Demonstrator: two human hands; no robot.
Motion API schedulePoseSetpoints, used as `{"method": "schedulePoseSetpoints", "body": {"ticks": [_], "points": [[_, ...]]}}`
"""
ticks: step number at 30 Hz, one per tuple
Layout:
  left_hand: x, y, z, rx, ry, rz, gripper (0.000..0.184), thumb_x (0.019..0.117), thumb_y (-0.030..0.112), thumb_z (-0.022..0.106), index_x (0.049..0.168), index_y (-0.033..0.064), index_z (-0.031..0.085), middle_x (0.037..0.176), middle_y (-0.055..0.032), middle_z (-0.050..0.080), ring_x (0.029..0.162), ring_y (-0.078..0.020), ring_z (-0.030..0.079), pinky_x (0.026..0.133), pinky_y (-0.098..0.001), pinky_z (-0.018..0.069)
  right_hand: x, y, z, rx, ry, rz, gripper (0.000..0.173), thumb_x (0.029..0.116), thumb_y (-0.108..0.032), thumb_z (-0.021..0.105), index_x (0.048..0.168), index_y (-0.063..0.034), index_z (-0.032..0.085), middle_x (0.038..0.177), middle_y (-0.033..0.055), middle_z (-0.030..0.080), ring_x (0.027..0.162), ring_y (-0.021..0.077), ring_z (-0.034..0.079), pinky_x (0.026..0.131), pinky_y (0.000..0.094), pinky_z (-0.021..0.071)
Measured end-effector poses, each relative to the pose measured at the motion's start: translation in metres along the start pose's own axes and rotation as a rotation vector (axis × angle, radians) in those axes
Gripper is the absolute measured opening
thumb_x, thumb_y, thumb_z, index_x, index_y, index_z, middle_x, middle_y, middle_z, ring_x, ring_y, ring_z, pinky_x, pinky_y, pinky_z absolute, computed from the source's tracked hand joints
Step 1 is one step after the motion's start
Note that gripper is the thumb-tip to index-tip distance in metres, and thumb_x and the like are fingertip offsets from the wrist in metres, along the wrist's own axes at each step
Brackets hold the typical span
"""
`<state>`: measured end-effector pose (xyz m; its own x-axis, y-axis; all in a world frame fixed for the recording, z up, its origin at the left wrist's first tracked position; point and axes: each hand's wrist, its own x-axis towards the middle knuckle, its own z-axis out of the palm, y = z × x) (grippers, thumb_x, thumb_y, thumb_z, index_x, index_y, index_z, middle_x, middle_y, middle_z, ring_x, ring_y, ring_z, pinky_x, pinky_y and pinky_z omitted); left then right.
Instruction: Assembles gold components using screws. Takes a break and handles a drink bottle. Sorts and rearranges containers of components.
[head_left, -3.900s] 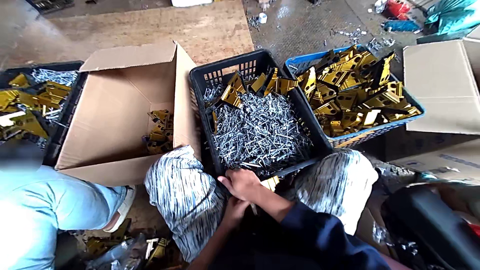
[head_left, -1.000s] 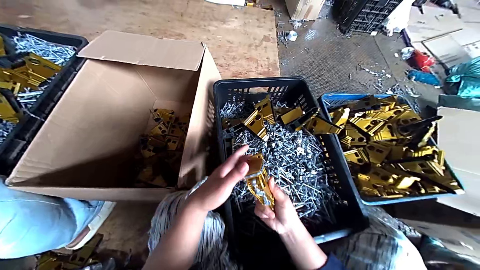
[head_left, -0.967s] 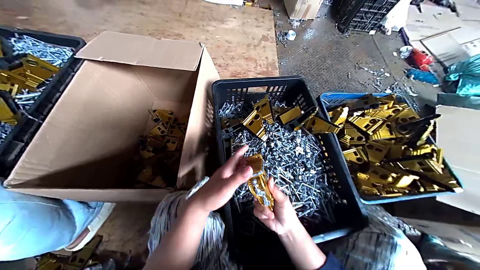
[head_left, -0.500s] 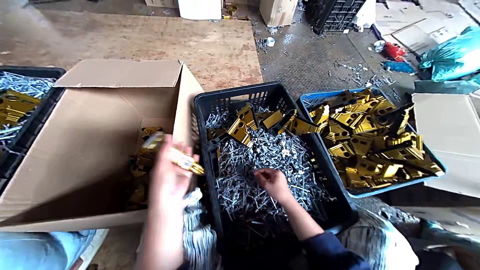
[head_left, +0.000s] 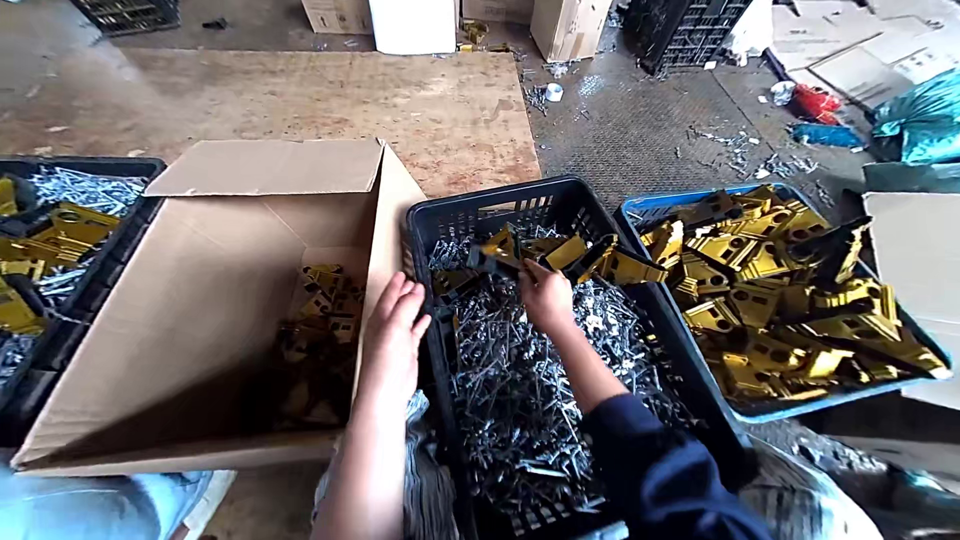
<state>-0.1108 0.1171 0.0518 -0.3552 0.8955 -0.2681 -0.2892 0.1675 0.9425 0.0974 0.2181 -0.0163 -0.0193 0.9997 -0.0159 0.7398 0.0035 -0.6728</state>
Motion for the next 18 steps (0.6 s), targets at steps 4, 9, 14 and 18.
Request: {"method": "schedulePoseSetpoints", "body": {"ticks": [4,9,14,18], "points": [[-0.005,-0.008,0.018,-0.013,-0.178,-0.04,0.066,0.0972,0.029,0.066,0.153,0.0079,0.039,0.146,-0.0113,0.054,0.131,-0.024,0.054,0.107,-0.0456,0.0477,-0.036,-0.024,-0.024,1.051,-0.367,0.079,0.036,0.1079,-0.019,0.034,0.111,-0.0049,0.067,0.083,0.0027,0.072,0.066,0.0085,0.065,0.064,0.0269,0.0562],[-0.002,-0.02,0.04,-0.283,-0.305,0.384,0.037,0.1039,0.021,0.054,0.137,0.0049,0.049,0.142,-0.0171,0.06,0.13,-0.033,0.059,0.108,-0.048,0.051,-0.033,-0.022,-0.012,0.391,-0.512,-0.176,0.02,0.101,-0.011,0.058,0.09,-0.0052,0.074,0.074,0.0004,0.07,0.062,0.0068,0.062,0.06,0.0271,0.053],[-0.002,-0.01,0.031,-0.308,-0.074,0.321,0.033,0.0982,0.005,0.052,0.131,0.0055,0.054,0.131,-0.0115,0.063,0.109,-0.0249,0.067,0.094,-0.0455,0.0573,-0.047,0.008,0.02,-0.492,-0.617,-0.103,0.031,0.102,-0.026,0.056,0.123,-0.0121,0.073,0.131,0.0186,0.066,0.123,0.0435,0.062,0.097,0.0694,0.0477],[-0.01,-0.005,0.019,-0.366,-0.1,0.12,0.033,0.0844,-0.002,0.046,0.115,0.008,0.053,0.109,-0.0069,0.063,0.097,-0.0185,0.065,0.088,-0.0409,0.0556,-0.074,0.017,-0.003,-0.304,-0.493,-0.09,0.031,0.1055,-0.025,0.051,0.122,-0.0112,0.074,0.122,0.0161,0.073,0.117,0.0386,0.067,0.099,0.0637,0.0492]]}}
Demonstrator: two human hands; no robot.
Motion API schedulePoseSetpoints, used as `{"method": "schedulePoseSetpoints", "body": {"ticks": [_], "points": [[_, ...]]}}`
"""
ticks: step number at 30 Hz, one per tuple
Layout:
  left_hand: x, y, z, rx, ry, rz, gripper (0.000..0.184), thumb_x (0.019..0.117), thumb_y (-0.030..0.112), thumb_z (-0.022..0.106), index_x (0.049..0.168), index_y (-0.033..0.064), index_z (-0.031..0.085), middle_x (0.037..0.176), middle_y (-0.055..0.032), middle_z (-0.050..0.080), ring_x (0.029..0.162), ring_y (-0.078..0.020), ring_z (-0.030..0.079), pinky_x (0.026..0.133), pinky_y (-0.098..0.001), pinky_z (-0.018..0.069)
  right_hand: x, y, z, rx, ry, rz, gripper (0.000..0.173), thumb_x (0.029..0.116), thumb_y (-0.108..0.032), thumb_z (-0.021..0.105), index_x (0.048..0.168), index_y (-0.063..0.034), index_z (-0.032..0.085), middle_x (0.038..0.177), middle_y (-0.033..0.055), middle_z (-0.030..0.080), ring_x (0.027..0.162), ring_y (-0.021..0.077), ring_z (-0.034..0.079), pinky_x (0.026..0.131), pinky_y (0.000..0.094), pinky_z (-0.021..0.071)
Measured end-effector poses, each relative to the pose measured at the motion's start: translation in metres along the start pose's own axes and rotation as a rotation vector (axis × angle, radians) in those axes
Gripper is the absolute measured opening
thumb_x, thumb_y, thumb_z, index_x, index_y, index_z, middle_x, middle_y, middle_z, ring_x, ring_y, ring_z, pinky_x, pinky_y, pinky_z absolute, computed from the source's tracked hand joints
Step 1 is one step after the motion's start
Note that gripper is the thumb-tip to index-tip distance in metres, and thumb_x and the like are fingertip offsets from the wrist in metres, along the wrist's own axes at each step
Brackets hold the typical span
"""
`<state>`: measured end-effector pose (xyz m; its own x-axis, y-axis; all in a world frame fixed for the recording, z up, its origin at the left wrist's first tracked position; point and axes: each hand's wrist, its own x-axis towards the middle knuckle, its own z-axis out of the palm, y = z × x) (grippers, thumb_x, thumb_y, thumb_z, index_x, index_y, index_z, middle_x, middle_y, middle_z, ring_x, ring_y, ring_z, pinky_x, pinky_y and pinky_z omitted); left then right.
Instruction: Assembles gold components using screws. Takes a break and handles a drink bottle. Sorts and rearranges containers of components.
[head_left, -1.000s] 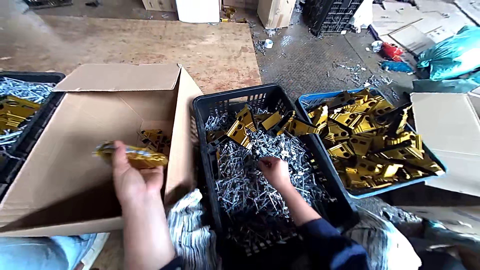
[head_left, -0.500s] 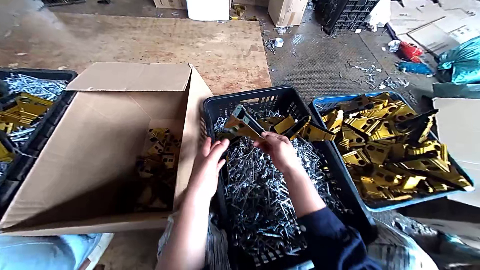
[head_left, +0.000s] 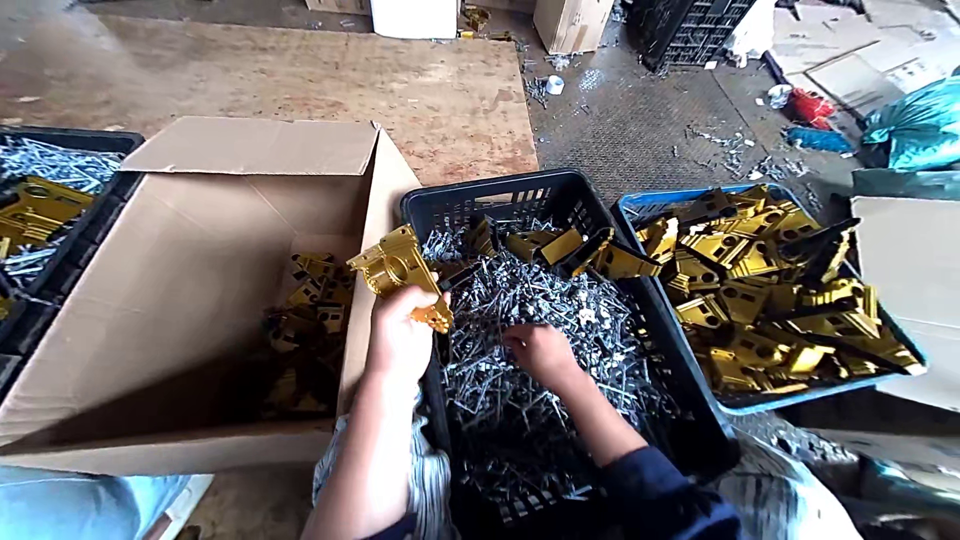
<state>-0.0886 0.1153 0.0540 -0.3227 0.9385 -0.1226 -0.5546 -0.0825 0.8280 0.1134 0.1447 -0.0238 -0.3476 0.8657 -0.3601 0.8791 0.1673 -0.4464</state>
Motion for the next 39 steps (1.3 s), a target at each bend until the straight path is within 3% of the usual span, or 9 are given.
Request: {"method": "schedulePoseSetpoints", "body": {"ticks": [4,9,15,20,27,31,34,36,39], "points": [[-0.011,-0.009,0.006,0.048,-0.151,0.012,0.044,0.0734,-0.01,0.049,0.112,0.0084,0.057,0.108,-0.0047,0.066,0.099,-0.0138,0.066,0.09,-0.0396,0.0562,0.004,0.005,0.016,-0.071,-0.049,0.038,0.037,0.1021,-0.031,0.057,0.134,-0.017,0.068,0.137,0.0149,0.065,0.129,0.0389,0.059,0.103,0.0652,0.0471],[-0.022,-0.027,0.015,0.071,-0.18,-0.062,0.066,0.0789,-0.018,0.05,0.142,-0.0026,0.039,0.136,-0.0155,0.057,0.114,-0.018,0.063,0.094,-0.0354,0.0556,-0.011,0.007,0.048,-0.036,0.14,-0.104,0.029,0.1016,-0.02,0.053,0.12,-0.013,0.074,0.126,0.0152,0.07,0.118,0.0381,0.066,0.094,0.0625,0.053],[-0.047,-0.022,0.015,0.338,-0.149,-0.173,0.04,0.098,0.007,0.055,0.136,0.0092,0.042,0.087,0.0002,0.063,0.067,-0.009,0.064,0.06,-0.0249,0.0577,-0.072,0.043,0.015,0.301,0.503,-0.355,0.025,0.0995,-0.006,0.055,0.115,-0.0012,0.074,0.108,0.0173,0.075,0.101,0.0311,0.073,0.093,0.0504,0.0574],[-0.083,-0.053,0.04,0.35,-0.213,-0.442,0.025,0.1077,0.015,0.042,0.132,0.01,0.044,0.093,-0.0017,0.066,0.073,-0.0108,0.069,0.064,-0.0272,0.0605,-0.114,0.035,-0.015,0.415,0.801,-0.712,0.032,0.0899,0.008,0.055,0.112,-0.0008,0.078,0.085,0.0169,0.072,0.077,0.0256,0.069,0.074,0.0399,0.0579],[-0.102,-0.061,0.039,0.23,-0.279,-0.62,0.036,0.1117,0.025,0.024,0.1,0.0135,0.056,0.076,0.0011,0.068,0.057,-0.0052,0.066,0.049,-0.0186,0.0557,-0.126,0.046,0.007,0.495,0.771,-0.693,0.036,0.0878,0.008,0.053,0.114,0.0007,0.077,0.081,0.0183,0.069,0.071,0.0245,0.065,0.069,0.0375,0.0546],[-0.1,-0.069,0.031,0.269,-0.222,-0.567,0.016,0.1061,0.01,0.04,0.116,0.0068,0.052,0.082,-0.0038,0.067,0.055,-0.0069,0.064,0.045,-0.0191,0.0537,-0.131,0.04,0.007,0.65,0.632,-0.552,0.038,0.0923,0.001,0.051,0.124,0.0026,0.072,0.085,0.018,0.07,0.075,0.0216,0.065,0.072,0.0371,0.0545],[-0.098,-0.074,0.033,0.311,-0.231,-0.523,0.033,0.0973,0.003,0.052,0.129,0.0053,0.045,0.082,-0.0053,0.063,0.058,-0.0085,0.063,0.047,-0.021,0.0532,-0.139,0.035,0.002,0.897,0.407,-0.338,0.038,0.1033,-0.012,0.044,0.128,0.0006,0.069,0.1,0.0088,0.073,0.076,0.0059,0.062,0.072,0.0266,0.052],[-0.097,-0.074,0.035,0.294,-0.229,-0.552,0.03,0.0996,0.005,0.054,0.129,0.0046,0.048,0.085,-0.0074,0.066,0.061,-0.0099,0.064,0.049,-0.0217,0.0538,-0.136,0.033,0.009,1.064,0.433,-0.28,0.034,0.1054,-0.014,0.044,0.117,-0.0002,0.073,0.078,-0.0042,0.066,0.057,-0.0025,0.049,0.054,0.0196,0.0438],[-0.093,-0.074,0.036,0.249,-0.183,-0.634,0.026,0.1072,0.017,0.05,0.131,0.0063,0.048,0.089,-0.0063,0.063,0.063,-0.0097,0.064,0.05,-0.0213,0.0547,-0.135,0.037,0.011,1.134,0.472,-0.314,0.029,0.1038,-0.008,0.049,0.119,0.0005,0.072,0.076,-0.0062,0.066,0.058,-0.0024,0.053,0.056,0.0188,0.0487]]}}
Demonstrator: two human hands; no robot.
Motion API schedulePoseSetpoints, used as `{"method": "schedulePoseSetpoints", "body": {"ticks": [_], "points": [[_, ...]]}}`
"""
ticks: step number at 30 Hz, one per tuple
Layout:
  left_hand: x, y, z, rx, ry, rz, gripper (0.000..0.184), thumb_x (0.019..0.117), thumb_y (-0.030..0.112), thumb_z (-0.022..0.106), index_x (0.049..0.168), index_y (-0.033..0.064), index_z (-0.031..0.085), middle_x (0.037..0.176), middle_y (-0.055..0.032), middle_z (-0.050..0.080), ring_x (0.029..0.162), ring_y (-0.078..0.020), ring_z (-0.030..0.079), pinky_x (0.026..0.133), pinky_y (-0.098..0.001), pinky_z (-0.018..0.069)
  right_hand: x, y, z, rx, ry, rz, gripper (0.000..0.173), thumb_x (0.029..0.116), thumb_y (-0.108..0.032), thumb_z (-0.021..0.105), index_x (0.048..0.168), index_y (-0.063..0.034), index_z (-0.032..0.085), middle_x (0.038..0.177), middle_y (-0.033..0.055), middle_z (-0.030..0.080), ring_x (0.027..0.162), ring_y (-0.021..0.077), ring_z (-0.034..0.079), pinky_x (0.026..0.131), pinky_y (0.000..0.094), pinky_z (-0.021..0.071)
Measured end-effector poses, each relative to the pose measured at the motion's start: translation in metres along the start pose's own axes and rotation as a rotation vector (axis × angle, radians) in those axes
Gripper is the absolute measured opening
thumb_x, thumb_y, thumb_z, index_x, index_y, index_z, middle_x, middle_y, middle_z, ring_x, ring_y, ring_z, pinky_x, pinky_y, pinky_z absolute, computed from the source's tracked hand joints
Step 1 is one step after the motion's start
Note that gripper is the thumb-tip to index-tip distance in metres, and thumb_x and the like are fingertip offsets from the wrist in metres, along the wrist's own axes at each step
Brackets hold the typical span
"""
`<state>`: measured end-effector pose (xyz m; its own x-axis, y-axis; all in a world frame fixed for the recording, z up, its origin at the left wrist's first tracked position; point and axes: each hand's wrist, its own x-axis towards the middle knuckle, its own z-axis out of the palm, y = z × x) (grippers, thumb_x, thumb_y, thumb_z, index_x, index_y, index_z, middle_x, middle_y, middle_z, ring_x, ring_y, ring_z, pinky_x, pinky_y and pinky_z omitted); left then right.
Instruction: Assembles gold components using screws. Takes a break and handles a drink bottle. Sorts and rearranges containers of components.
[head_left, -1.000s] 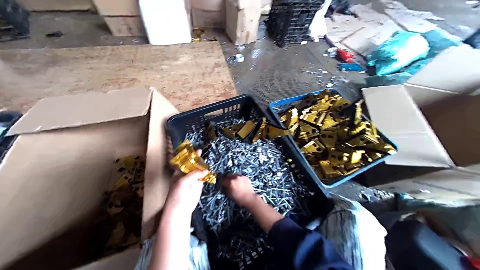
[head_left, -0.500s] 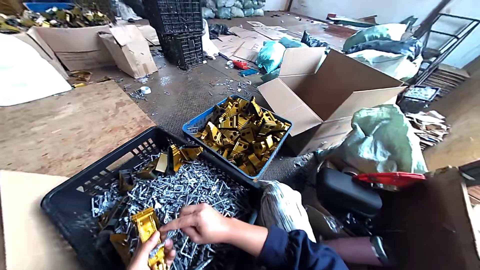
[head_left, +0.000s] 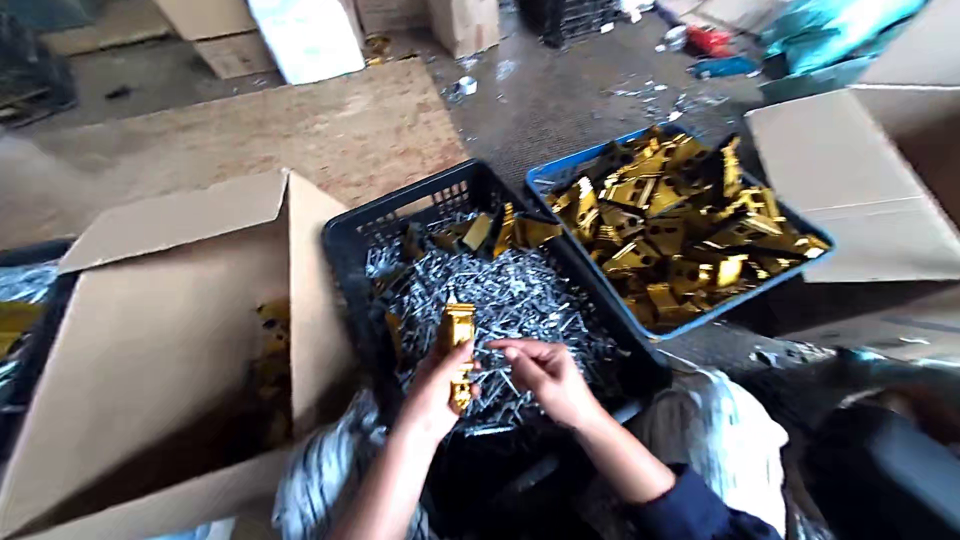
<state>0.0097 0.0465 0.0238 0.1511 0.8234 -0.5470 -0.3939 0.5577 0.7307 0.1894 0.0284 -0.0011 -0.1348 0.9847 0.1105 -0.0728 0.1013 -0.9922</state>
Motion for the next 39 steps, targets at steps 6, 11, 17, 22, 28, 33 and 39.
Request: {"method": "schedulePoseSetpoints", "body": {"ticks": [6,11,17,22,28,33,39], "points": [[0.009,0.002,0.0,-0.1,0.038,-0.055,0.03,0.11,0.03,0.043,0.129,0.0073,0.047,0.088,-0.0066,0.061,0.06,-0.0111,0.062,0.052,-0.0227,0.0552,0.004,0.004,-0.007,-0.008,-0.115,-0.165,0.02,0.0992,-0.003,0.053,0.113,-0.0013,0.067,0.082,-0.0073,0.066,0.065,-0.002,0.057,0.06,0.0186,0.0505],[0.008,-0.003,-0.007,-0.025,-0.115,0.058,0.059,0.0914,0.005,0.068,0.139,0.0063,0.033,0.099,-0.0077,0.06,0.072,-0.0115,0.064,0.063,-0.0241,0.0579,0.007,0.015,-0.003,-0.512,-0.059,-0.416,0.018,0.0983,-0.009,0.057,0.106,0.002,0.07,0.086,0.0095,0.072,0.07,0.0075,0.065,0.067,0.0216,0.055],[0.008,-0.008,-0.012,0.481,-0.194,0.191,0.12,0.0626,0.004,0.09,0.156,0.0033,0.015,0.133,-0.0147,0.059,0.115,-0.0172,0.066,0.096,-0.0327,0.0592,0.007,0.014,-0.009,-0.784,0.012,-0.835,0.014,0.101,-0.017,0.066,0.098,-0.0048,0.061,0.078,0.0089,0.065,0.074,0.0209,0.064,0.073,0.032,0.0562],[0.01,-0.012,-0.013,0.625,-0.239,0.203,0.114,0.0635,0.004,0.086,0.154,0.0008,0.017,0.135,-0.013,0.056,0.118,-0.0126,0.063,0.097,-0.0278,0.0565,0.009,0.032,-0.009,-0.743,0.05,-0.872,0.019,0.1007,-0.022,0.067,0.099,-0.0071,0.056,0.084,0.0096,0.064,0.079,0.0219,0.064,0.079,0.0328,0.0565],[0.008,-0.012,-0.015,0.542,-0.285,0.171,0.12,0.0658,0.0,0.084,0.158,0.0025,0.007,0.138,-0.014,0.055,0.119,-0.0151,0.064,0.097,-0.0304,0.058,0.012,0.038,-0.009,-0.448,0.03,-0.489,0.072,0.0946,-0.055,0.067,0.138,0.0002,0.051,0.144,0.0237,0.052,0.131,0.0277,0.057,0.102,0.0426,0.0562],[0.009,-0.016,-0.02,0.465,-0.367,0.134,0.114,0.0662,-0.008,0.077,0.156,0.0034,0.009,0.134,-0.0117,0.057,0.115,-0.0158,0.066,0.093,-0.0314,0.0596,0.01,0.044,-0.005,-0.214,-0.078,-0.374,0.07,0.093,-0.042,0.074,0.131,0.0133,0.053,0.123,0.0203,0.069,0.115,0.0194,0.069,0.102,0.0395,0.0583],[0.013,-0.025,-0.013,0.574,-0.246,0.267,0.118,0.0679,0.002,0.082,0.157,-0.0005,0.005,0.139,-0.0162,0.052,0.121,-0.0148,0.062,0.098,-0.0291,0.057,0.02,0.037,-0.012,-0.08,-0.11,-0.275,0.054,0.0906,-0.02,0.078,0.129,0.0098,0.053,0.127,0.0187,0.066,0.117,0.0213,0.068,0.103,0.0417,0.0576]]}}
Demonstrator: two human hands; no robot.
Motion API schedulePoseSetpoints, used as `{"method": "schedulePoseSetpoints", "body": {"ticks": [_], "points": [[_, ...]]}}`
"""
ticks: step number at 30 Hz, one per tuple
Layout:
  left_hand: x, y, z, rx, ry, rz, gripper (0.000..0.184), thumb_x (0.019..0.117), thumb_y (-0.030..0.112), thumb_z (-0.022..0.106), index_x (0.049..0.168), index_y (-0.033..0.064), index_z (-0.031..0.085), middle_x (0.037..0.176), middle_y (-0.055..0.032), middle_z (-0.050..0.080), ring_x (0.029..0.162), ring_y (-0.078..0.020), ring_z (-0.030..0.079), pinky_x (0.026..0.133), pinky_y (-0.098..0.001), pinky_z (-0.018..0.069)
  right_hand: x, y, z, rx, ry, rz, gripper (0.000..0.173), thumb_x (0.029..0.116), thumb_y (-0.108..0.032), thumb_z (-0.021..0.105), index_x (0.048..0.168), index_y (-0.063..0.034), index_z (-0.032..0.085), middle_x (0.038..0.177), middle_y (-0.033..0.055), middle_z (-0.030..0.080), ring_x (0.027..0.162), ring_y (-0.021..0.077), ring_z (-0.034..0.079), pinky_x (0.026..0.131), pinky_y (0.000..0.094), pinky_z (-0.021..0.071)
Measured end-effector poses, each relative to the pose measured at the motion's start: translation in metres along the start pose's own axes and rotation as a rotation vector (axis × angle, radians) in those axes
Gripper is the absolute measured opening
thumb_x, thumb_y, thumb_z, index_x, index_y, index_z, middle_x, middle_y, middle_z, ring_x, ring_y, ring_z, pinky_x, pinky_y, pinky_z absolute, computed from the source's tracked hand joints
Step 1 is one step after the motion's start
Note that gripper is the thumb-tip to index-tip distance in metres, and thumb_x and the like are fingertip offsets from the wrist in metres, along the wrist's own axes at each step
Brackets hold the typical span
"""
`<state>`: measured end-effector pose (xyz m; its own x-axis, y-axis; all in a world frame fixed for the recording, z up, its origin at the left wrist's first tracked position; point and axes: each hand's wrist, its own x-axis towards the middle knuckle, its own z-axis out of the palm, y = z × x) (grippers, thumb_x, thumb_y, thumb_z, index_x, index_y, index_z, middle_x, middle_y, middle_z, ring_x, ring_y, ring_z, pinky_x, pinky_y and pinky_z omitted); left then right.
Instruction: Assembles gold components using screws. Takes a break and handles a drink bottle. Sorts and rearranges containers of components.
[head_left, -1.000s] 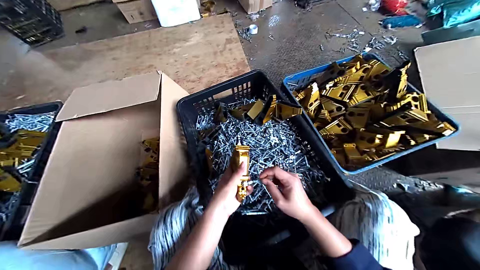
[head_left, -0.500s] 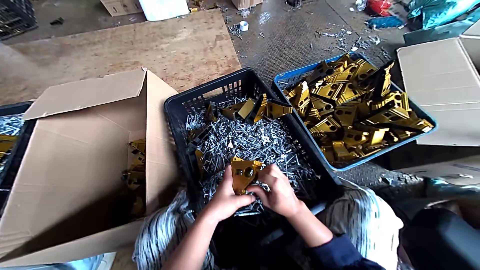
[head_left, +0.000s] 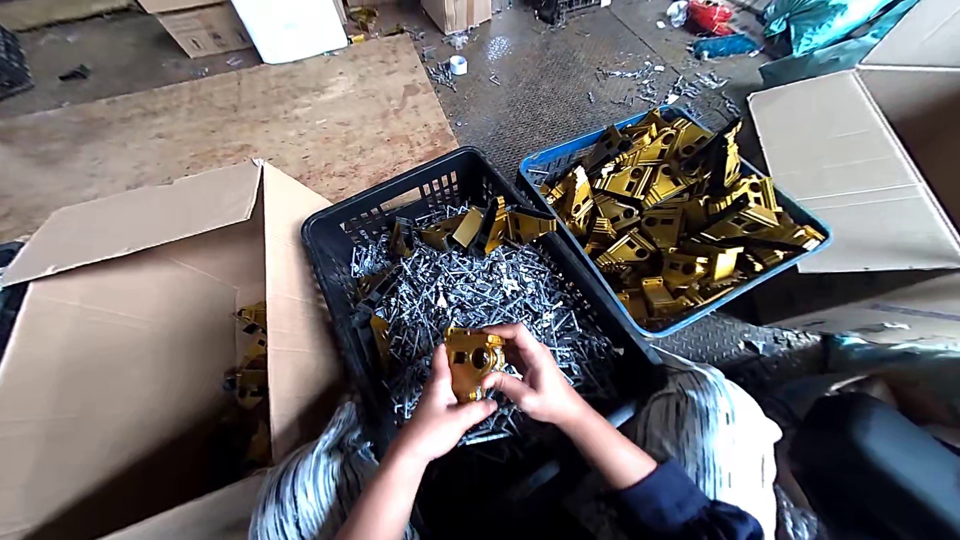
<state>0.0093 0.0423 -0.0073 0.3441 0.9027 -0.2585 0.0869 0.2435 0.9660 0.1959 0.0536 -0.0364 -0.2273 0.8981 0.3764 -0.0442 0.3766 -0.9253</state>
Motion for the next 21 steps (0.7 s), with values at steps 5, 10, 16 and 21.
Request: {"method": "schedulePoseSetpoints", "body": {"ticks": [5,10,16,21], "points": [[0.009,0.013,-0.007,-0.008,0.212,0.117,0.117,0.0673,0.0,0.079,0.158,0.0004,0.004,0.141,-0.0192,0.048,0.119,-0.0162,0.062,0.095,-0.0304,0.0571,0.012,0.001,-0.048,-0.68,0.178,0.388,0.083,0.0798,-0.044,0.086,0.141,0.0014,0.053,0.114,0.019,0.071,0.106,0.0354,0.068,0.091,0.0564,0.0554],[0.017,0.02,-0.019,-0.31,0.378,0.051,0.107,0.0753,-0.008,0.074,0.157,0.0076,0.006,0.111,-0.0149,0.059,0.083,-0.0193,0.07,0.071,-0.0331,0.0622,0.016,0.01,-0.061,-0.711,0.122,0.737,0.049,0.0954,-0.017,0.07,0.14,-0.0053,0.055,0.102,0.0154,0.075,0.085,0.0313,0.073,0.081,0.0525,0.0577],[0.016,0.028,-0.017,-0.391,0.511,-0.039,0.042,0.1109,0.025,0.041,0.15,0.0092,0.036,0.114,-0.0123,0.064,0.087,-0.0203,0.071,0.07,-0.0359,0.0628,0.019,-0.027,-0.047,0.155,0.265,0.435,0.037,0.098,-0.003,0.057,0.135,-0.001,0.059,0.071,-0.0014,0.061,0.055,0.0041,0.054,0.054,0.021,0.0493],[0.014,0.009,-0.013,0.121,0.298,0.242,0.025,0.1048,0.017,0.053,0.119,0.0016,0.066,0.103,-0.001,0.071,0.096,-0.004,0.068,0.088,-0.0248,0.057,0.008,-0.03,-0.041,0.16,0.268,0.27,0.023,0.0992,-0.006,0.056,0.108,-0.0073,0.078,0.067,-0.0104,0.062,0.054,-0.004,0.048,0.053,0.0158,0.0416]]}}
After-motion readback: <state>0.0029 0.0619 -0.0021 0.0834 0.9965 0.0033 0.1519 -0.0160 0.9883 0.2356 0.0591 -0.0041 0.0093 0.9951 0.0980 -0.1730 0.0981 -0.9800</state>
